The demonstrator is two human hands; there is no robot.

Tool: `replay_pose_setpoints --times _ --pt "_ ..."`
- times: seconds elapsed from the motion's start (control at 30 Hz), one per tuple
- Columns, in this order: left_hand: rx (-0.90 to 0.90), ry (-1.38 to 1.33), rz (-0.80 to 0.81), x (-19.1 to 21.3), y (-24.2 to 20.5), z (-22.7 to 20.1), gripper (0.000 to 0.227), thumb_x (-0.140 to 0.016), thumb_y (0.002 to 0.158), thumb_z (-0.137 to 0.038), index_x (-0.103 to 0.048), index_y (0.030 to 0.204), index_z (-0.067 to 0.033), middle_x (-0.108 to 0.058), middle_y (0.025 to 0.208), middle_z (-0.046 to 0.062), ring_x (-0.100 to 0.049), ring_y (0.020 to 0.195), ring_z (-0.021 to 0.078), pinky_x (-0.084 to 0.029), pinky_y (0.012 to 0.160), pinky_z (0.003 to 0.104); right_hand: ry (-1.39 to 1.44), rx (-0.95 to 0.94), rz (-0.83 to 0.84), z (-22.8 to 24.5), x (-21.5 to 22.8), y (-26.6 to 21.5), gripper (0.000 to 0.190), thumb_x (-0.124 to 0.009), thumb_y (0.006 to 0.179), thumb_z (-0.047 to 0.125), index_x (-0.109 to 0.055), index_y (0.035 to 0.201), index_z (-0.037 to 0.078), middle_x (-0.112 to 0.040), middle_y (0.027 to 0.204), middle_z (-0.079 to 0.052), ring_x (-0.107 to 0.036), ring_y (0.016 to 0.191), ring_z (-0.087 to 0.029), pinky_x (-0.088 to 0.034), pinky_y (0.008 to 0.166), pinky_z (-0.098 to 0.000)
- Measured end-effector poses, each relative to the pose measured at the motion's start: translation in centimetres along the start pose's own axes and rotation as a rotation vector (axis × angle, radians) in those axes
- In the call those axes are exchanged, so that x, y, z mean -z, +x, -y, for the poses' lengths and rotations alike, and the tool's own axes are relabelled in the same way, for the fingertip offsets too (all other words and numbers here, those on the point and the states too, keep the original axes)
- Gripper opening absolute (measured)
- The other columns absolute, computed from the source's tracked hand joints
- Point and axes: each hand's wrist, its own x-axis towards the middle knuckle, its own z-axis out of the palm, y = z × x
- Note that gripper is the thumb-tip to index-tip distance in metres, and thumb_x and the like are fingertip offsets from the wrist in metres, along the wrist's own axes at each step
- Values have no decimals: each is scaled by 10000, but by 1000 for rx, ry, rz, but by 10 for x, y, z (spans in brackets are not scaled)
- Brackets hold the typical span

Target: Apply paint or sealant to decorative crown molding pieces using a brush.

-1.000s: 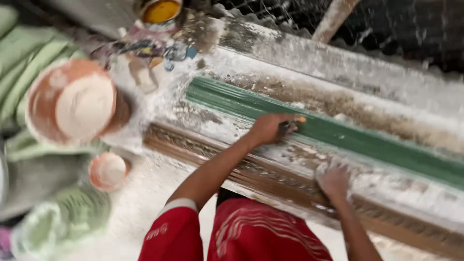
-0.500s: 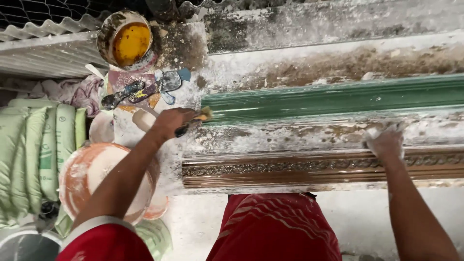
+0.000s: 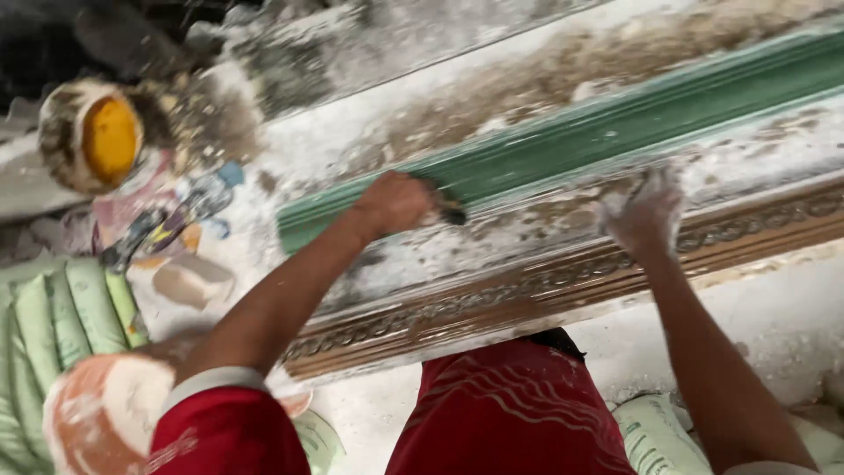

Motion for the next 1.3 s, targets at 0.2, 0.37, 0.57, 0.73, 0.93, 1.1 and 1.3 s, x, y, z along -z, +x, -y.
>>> replay_pose_setpoints --times 0.2,0.37,0.57,0.73,0.93,1.1,1.3 --pt "-115 -67 -164 79 243 -108 193 -666 899 -351 -709 893 -163 -729 842 145 -707 801 390 -556 661 543 171 30 58 -2 6 1 1196 -668 855 687 -67 1607 -23 -9 1662 -309 -37 1525 -486 -41 1225 -609" --pt "-115 4 -213 111 412 -197 267 -713 877 -445 -726 905 -180 -735 867 137 -696 782 401 -553 668 552 251 240 20 -86 49 -4 790 -710 877 485 -428 1481 60 -391 1524 -261 -290 1450 -458 -183 1244 -573" --pt "-137 57 -203 172 580 -289 364 -736 880 -552 -769 925 -192 -733 880 132 -693 775 395 -551 656 548 646 407 -256 -304 133 38 416 -686 935 332 -619 1263 85 -612 1311 -163 -503 1278 -392 -384 1117 -503" --pt "-14 103 -149 200 720 -351 397 -755 839 -538 -760 926 -151 -733 884 134 -709 806 364 -569 688 512 713 239 -229 -452 166 98 383 -666 968 305 -633 1260 60 -608 1278 -182 -499 1266 -392 -382 1099 -491" --pt "-73 -41 -327 251 895 -440 323 -712 886 -469 -752 1084 -216 -740 967 109 -697 836 388 -546 702 546 781 202 -243 -590 187 191 357 -644 999 317 -635 1259 73 -626 1296 -140 -513 1304 -353 -400 1133 -469" --pt "-178 29 -329 287 1066 -492 376 -726 916 -528 -727 1054 -178 -725 1007 105 -699 889 381 -558 752 537 760 212 -161 -713 228 297 343 -597 1031 316 -617 1270 70 -599 1346 -137 -507 1303 -351 -391 1143 -481" --pt "-194 -38 -286 343 1228 -574 333 -715 884 -482 -732 1065 -203 -711 950 102 -698 859 373 -548 672 552 708 224 -262 -881 280 400 324 -600 1026 296 -640 1260 76 -612 1362 -149 -497 1333 -365 -374 1154 -492"
